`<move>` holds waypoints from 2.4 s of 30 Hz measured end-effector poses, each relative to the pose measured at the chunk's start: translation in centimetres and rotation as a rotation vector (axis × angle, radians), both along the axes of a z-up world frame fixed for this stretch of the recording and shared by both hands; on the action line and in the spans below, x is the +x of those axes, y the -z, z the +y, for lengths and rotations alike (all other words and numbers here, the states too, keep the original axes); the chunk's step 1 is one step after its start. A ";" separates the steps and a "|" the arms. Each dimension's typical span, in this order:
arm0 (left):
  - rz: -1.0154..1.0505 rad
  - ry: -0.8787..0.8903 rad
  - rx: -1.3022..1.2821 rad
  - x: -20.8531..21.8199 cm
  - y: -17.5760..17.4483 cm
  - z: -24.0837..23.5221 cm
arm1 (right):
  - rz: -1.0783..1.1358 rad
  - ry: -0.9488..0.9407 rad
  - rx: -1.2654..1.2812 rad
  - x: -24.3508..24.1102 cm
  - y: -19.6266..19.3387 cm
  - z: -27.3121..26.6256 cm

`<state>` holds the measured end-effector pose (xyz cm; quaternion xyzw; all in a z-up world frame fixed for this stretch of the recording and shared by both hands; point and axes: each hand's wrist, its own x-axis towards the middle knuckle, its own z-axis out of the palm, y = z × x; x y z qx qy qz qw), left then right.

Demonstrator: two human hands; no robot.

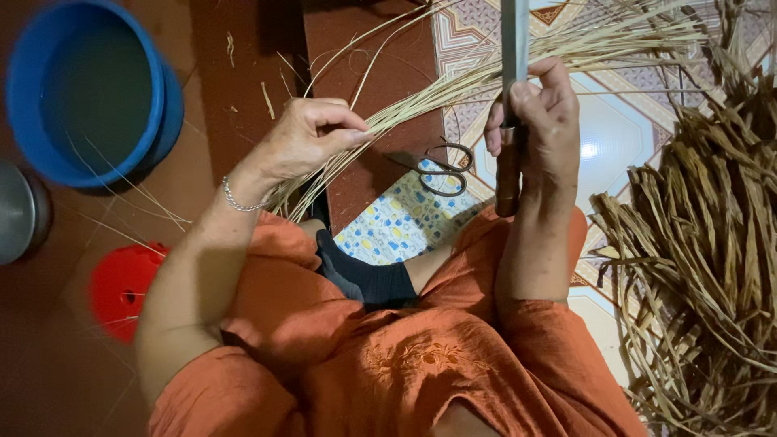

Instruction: The person sits cross-legged and processes dried plant strips by hand, separating bundles and using a knife to split and smooth individual strands. The person repeatedly aligns and trims the strips, working with a pile of material on the floor.

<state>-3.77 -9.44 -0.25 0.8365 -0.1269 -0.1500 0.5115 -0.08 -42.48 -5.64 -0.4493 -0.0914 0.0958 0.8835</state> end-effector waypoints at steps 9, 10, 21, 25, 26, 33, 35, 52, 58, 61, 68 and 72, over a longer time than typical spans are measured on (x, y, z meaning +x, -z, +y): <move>0.094 -0.023 0.049 0.3 -0.1 -0.9 | 0.038 -0.017 -0.063 -0.4 -0.2 2.2; 0.099 -0.029 0.061 0.2 0.0 -1.4 | 0.053 -0.042 -0.099 -0.7 -0.3 2.9; -0.138 -0.068 0.050 -0.1 -0.6 -0.7 | 0.020 -0.040 -0.001 -0.3 0.0 2.1; -0.096 -0.091 0.097 -0.2 -1.0 -0.1 | 0.027 0.026 0.047 0.0 0.3 0.4; -0.105 -0.088 0.114 -0.2 -1.2 0.1 | 0.026 0.035 0.047 0.2 0.4 0.1; -0.055 -0.102 0.052 -0.6 -2.1 1.0 | 0.007 0.082 0.094 0.8 1.6 -2.0; -0.078 -0.103 0.077 -0.8 -2.3 1.4 | 0.004 0.113 0.091 0.9 1.9 -2.5; -0.096 -0.121 0.038 -0.4 -1.6 5.6 | -0.022 0.378 0.163 1.3 3.0 -8.1; -0.090 -0.167 0.118 -0.4 -1.7 7.1 | -0.010 0.446 0.189 1.4 4.7 -10.2; -0.093 -0.193 0.117 -0.4 -1.5 7.4 | -0.054 0.436 0.184 2.0 6.2 -12.0; -0.075 -0.259 0.078 -0.2 -2.1 7.4 | -0.057 0.563 0.189 2.2 6.9 -14.4; -0.044 -0.178 0.041 0.7 -1.3 4.7 | -0.095 0.354 0.090 1.5 3.9 -9.5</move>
